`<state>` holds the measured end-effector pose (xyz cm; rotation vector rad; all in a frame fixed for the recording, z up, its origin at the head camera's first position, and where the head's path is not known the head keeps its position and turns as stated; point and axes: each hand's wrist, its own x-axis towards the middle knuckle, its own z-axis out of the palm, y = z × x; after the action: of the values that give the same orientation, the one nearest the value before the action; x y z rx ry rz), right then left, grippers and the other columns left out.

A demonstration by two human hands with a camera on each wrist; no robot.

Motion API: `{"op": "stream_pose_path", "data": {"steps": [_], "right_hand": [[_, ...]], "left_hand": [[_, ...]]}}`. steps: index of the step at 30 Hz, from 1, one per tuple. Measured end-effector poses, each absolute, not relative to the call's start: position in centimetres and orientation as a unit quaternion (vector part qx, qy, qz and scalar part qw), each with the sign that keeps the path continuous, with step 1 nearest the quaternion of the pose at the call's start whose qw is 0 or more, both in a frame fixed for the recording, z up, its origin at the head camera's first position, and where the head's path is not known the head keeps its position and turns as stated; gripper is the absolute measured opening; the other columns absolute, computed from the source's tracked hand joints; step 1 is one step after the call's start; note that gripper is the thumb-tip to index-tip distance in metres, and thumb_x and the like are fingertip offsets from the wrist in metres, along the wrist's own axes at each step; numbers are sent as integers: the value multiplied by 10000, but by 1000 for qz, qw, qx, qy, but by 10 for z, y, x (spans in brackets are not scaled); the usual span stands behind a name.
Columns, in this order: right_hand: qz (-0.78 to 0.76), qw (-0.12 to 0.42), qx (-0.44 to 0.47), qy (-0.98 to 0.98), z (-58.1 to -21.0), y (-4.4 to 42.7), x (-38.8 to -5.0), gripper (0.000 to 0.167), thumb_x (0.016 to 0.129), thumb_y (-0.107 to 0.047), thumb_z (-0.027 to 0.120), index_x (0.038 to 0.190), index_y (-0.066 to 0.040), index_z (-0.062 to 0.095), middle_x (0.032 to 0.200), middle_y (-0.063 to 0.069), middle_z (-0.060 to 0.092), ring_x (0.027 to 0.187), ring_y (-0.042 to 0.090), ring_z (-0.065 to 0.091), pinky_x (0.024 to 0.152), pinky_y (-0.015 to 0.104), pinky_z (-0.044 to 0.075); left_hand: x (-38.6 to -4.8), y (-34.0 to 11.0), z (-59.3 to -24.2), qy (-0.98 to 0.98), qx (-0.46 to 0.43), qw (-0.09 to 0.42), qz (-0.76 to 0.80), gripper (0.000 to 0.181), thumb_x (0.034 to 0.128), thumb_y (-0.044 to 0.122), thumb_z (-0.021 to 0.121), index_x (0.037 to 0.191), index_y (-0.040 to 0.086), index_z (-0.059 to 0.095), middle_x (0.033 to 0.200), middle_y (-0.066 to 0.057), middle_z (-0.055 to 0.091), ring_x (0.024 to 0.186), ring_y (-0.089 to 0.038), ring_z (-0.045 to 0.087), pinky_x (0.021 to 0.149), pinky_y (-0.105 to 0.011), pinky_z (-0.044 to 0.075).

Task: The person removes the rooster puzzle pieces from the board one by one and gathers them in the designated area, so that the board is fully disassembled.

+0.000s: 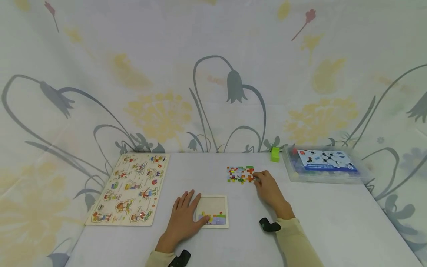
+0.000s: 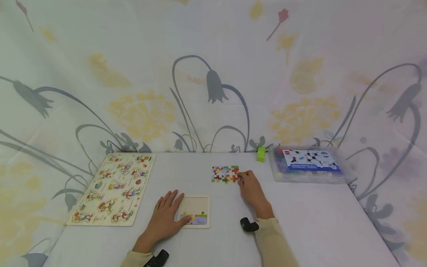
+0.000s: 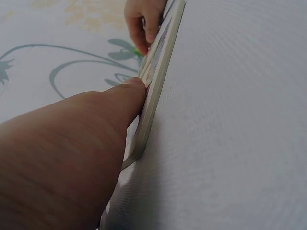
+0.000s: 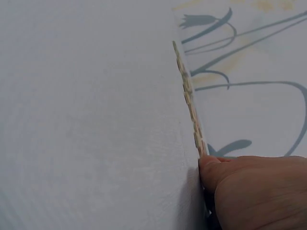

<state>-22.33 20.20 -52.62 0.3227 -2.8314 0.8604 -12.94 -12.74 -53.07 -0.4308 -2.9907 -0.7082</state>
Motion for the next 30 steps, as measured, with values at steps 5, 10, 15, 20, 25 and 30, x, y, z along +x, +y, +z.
{"op": "stream_pose_path", "data": {"steps": [5,10,15,20,25,30], "right_hand": [[296,52,89,-950,-523,203,-226,303,1000,-55,604,1285,40,640,1193,250,592,999,365,631,912,533,531],[311,43,72,-947,-520,204,-224,349,1004,-77,606,1334,36,613,1227,249,588,985,329,620,896,505,523],[339,36,35,-939,-524,204,-212,460,994,-120,626,1418,39,544,1309,271,536,970,293,614,878,475,515],[342,31,45,-938,-518,180,-199,438,976,-147,676,1376,10,588,1269,201,574,923,216,606,802,395,523],[350,-4,151,-924,-508,134,-178,332,957,-127,708,1275,-37,670,1097,61,653,803,86,534,680,240,471],[338,-49,278,-898,-507,98,-163,332,965,-166,709,1268,-32,682,1063,27,636,757,7,486,651,181,455]], "left_hand": [[-130,-127,-530,-964,-138,21,-228,803,909,599,643,1537,132,464,1611,-174,385,1521,-410,300,1233,-628,223],[-130,-127,-532,-962,-140,22,-234,804,907,595,649,1535,128,466,1610,-179,386,1520,-415,299,1228,-636,224],[-128,-124,-535,-960,-143,15,-242,811,906,592,656,1541,129,458,1617,-182,376,1524,-422,287,1230,-641,210],[-126,-124,-533,-959,-142,14,-245,822,904,604,650,1539,117,460,1612,-191,379,1520,-430,291,1229,-645,211],[-128,-129,-530,-961,-146,-3,-234,868,890,630,657,1554,115,438,1631,-183,353,1532,-420,273,1239,-633,207],[-132,-134,-527,-959,-160,-37,-232,1010,830,695,693,1585,103,377,1672,-178,277,1558,-416,213,1251,-635,169]]}}
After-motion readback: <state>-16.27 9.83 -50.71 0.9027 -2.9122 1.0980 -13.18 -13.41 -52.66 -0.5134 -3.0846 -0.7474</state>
